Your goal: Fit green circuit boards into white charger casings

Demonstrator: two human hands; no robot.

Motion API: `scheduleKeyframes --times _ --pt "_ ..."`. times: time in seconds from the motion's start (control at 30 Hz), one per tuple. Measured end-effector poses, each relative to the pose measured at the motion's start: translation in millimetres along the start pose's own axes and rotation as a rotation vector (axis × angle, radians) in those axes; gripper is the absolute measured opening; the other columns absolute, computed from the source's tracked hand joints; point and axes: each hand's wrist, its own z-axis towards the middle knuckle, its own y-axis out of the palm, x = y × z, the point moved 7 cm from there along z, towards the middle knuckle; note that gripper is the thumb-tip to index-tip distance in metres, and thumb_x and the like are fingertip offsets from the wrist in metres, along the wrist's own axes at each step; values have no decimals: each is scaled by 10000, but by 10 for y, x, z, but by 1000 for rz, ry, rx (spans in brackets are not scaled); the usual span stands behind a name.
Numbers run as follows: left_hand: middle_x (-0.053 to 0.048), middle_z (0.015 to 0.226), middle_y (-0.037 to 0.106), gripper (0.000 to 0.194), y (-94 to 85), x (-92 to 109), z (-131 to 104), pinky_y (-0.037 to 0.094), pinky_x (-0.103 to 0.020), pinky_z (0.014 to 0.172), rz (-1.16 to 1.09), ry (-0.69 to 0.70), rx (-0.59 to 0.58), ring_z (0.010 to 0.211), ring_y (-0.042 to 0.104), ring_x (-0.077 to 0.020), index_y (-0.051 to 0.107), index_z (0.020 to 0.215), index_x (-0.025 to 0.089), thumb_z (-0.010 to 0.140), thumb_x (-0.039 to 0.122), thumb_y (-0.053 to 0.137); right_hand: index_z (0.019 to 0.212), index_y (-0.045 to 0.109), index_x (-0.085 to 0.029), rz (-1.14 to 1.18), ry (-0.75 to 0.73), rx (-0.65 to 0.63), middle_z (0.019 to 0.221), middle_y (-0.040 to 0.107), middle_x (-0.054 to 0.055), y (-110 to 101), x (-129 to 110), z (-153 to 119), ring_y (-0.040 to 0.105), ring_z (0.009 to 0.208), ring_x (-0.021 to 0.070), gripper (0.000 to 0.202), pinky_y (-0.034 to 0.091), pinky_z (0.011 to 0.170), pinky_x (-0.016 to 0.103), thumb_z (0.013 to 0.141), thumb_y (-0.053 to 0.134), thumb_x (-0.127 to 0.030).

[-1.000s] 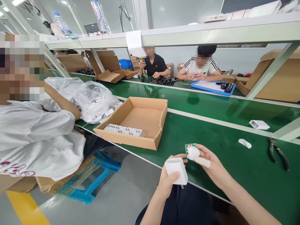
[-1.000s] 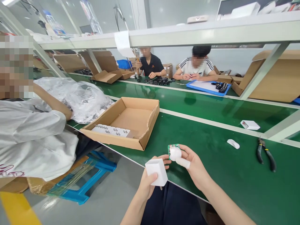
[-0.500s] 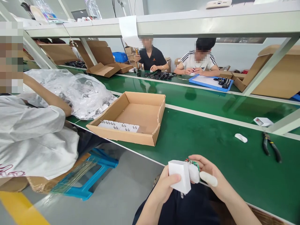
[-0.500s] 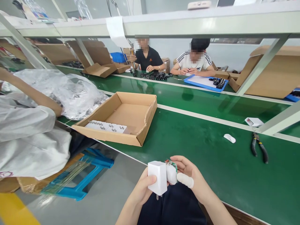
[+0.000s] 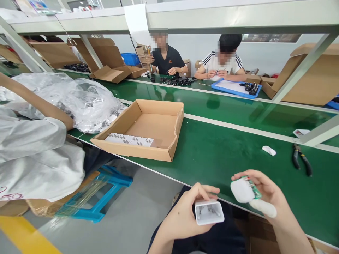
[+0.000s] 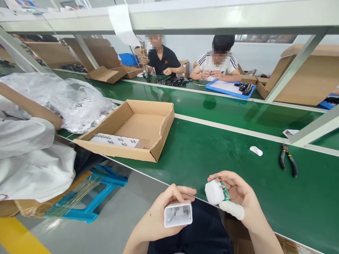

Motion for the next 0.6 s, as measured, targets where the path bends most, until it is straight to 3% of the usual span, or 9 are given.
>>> scheduleKeyframes --times 0.13,0.27,0.43,0.6 --pt "-85 1110 606 370 9 -84 53 501 -283 799 37 105 182 942 629 -174 366 956 247 786 76 648 1171 587 -376 56 -32 195 1193 673 118 27 -121 -247 651 1097 378 484 597 804 468 761 766 -562" --pt "-73 1136 511 569 -22 -23 54 483 -343 869 368 337 394 1070 562 -222 405 1147 285 691 -3 588 1220 569 -413 106 -78 234 1167 687 96 331 -161 -511 642 1123 373 471 577 884 516 797 772 -448" --pt "-112 1150 475 697 58 115 18 502 -387 853 581 474 417 1050 550 -262 396 1284 281 671 43 626 1257 576 -381 41 -221 222 1163 693 118 582 -141 -655 565 1233 407 503 483 988 657 801 789 -363" --pt "-109 1118 475 652 130 222 -21 509 -386 865 630 548 424 1042 555 -265 424 1268 262 684 89 659 1281 583 -312 3 -235 101 1235 670 144 592 22 -602 565 1247 384 524 483 1029 616 808 796 -233"
